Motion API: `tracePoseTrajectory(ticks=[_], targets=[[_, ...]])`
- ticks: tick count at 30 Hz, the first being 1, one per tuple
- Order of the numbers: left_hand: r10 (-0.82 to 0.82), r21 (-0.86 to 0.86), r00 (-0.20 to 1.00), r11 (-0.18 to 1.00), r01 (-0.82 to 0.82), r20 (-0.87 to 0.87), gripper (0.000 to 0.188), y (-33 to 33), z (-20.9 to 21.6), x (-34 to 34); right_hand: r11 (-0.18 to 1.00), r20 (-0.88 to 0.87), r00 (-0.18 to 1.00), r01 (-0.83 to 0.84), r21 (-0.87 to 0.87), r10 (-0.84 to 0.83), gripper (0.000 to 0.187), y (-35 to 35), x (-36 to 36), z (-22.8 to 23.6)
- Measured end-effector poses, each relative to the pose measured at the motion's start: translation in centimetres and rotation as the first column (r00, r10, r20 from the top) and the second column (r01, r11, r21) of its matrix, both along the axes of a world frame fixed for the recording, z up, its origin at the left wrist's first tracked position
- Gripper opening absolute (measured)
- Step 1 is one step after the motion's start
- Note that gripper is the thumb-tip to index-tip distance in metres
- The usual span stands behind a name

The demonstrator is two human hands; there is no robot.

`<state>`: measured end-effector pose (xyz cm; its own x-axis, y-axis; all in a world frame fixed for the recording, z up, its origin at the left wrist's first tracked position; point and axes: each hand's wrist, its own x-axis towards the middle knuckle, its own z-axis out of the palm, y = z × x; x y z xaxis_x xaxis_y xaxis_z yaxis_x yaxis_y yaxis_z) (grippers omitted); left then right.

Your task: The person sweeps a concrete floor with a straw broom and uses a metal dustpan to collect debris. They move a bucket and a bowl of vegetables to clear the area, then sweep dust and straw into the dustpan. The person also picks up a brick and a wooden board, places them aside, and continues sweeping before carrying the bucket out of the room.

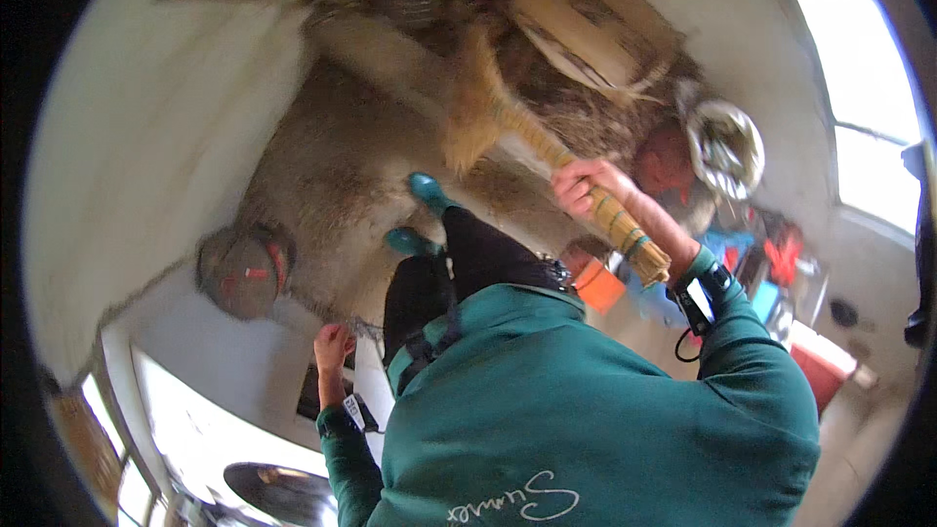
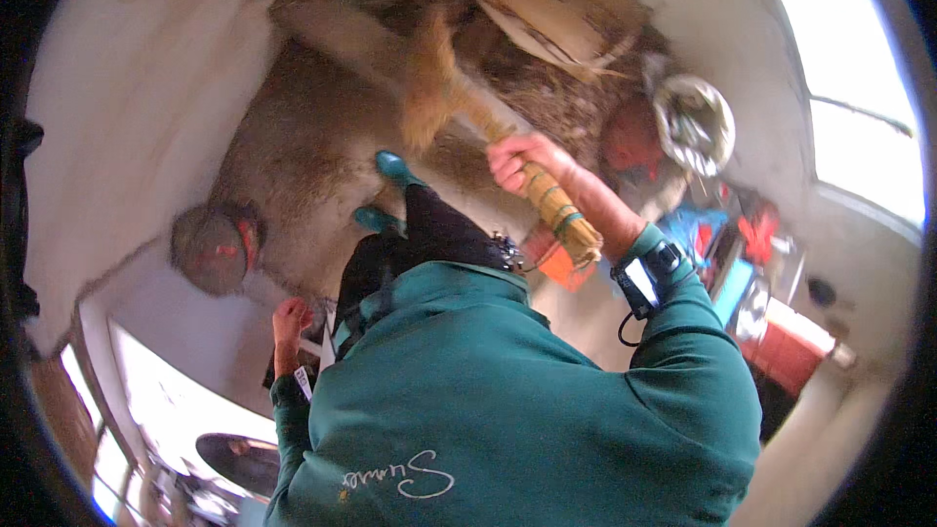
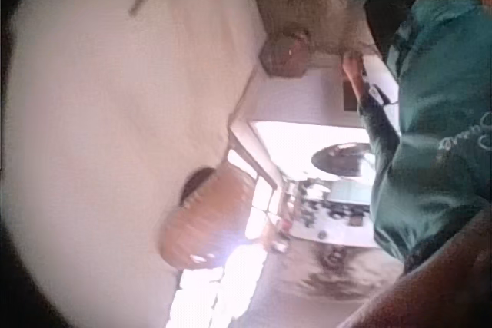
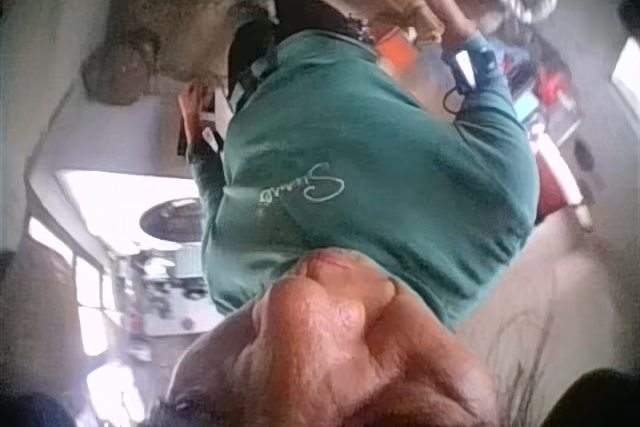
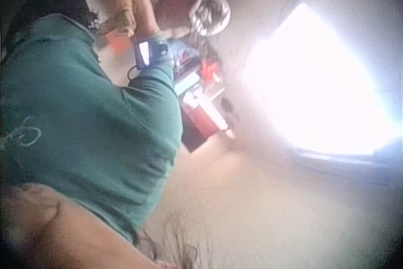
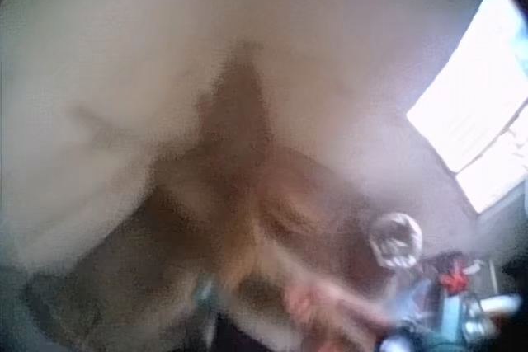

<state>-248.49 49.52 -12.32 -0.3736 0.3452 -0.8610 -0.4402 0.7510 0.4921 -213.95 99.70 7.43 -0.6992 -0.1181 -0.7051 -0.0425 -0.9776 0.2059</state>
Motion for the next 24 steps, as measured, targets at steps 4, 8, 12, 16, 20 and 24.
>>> tracePoseTrajectory(ticks=[4,8,12,16,20,24], targets=[[0.258,-0.083,0.964,0.961,-0.263,-0.065,0.017,-5.5,1.3,1.8,0.922,0.197,0.979,-0.03,0.386,-0.051,0.016,0.8,-6.2,-0.3],[0.325,-0.159,0.942,0.929,-0.335,-0.087,0.022,-8.7,1.6,5.8,0.777,0.425,0.872,-0.438,0.452,0.244,0.014,0.3,-9.6,1.2],[0.481,-0.187,0.876,0.864,-0.467,0.035,0.024,-8.2,1.2,9.2,0.738,0.351,0.781,-0.614,0.28,0.517,0.018,0.3,-11.2,0.4],[0.43,-0.169,0.893,0.898,-0.407,0.131,0.027,-7.0,-1.4,8.6,0.459,0.361,0.573,-0.813,0.358,0.736,0.023,-0.4,-16.5,-7.6],[0.521,-0.086,0.851,0.852,-0.516,0.066,0.028,-7.6,-7.0,2.4,0.076,0.657,0.295,-0.937,0.341,0.694,0.032,0.2,-25.4,-19.7],[0.72,0.017,0.693,0.694,-0.72,-0.024,0.021,-9.3,-12.4,-5.0,0.18,0.517,0.352,-0.918,0.354,0.78,0.033,-0.6,-32.5,-29.6]])
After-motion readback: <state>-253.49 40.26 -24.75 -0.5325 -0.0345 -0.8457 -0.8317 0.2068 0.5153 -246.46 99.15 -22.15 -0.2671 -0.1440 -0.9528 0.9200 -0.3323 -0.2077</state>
